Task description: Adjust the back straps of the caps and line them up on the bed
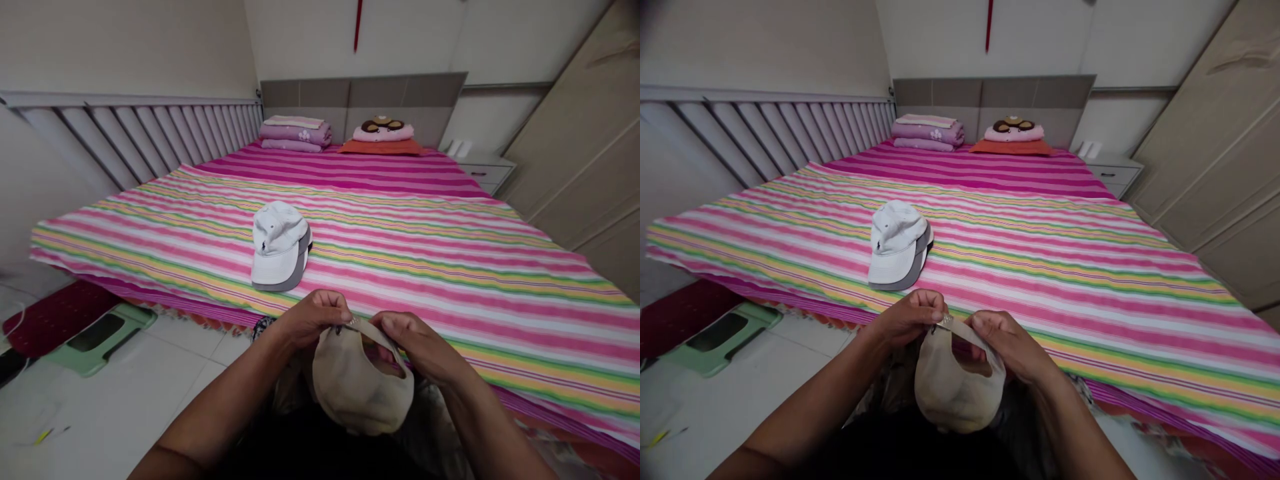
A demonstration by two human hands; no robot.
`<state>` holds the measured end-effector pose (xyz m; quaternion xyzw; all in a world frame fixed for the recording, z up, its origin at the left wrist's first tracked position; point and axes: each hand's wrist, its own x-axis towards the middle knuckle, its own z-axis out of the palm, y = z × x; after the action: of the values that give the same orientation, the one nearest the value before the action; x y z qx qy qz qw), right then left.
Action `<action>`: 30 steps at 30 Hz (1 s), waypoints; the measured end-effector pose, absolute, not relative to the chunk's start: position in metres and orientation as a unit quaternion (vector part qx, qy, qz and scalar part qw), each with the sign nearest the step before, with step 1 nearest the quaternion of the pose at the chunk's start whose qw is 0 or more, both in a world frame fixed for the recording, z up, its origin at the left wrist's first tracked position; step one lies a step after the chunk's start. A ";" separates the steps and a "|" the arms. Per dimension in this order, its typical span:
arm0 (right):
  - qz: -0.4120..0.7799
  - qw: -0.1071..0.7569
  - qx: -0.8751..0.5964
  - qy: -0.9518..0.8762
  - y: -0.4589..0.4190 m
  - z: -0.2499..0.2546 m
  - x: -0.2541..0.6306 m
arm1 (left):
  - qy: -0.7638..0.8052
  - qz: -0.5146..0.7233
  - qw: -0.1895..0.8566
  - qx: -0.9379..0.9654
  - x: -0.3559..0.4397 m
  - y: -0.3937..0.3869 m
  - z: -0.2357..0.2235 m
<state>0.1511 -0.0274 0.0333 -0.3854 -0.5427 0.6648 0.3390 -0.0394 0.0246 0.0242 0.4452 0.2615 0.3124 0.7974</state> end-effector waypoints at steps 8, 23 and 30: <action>0.647 0.386 -0.406 -0.518 -0.027 0.036 0.148 | 0.236 0.298 0.823 0.422 -0.036 0.023 0.021; 0.654 0.392 -0.397 -0.511 -0.029 0.042 0.134 | 0.218 0.318 0.821 0.422 -0.032 0.015 0.027; 0.658 0.406 -0.396 -0.495 -0.028 0.042 0.132 | 0.241 0.277 0.834 0.412 -0.033 0.017 0.027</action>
<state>0.1320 -0.0281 0.0420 -0.3958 -0.4948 0.6585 0.4061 -0.0327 0.0174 0.0272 0.4120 0.2412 0.2767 0.8340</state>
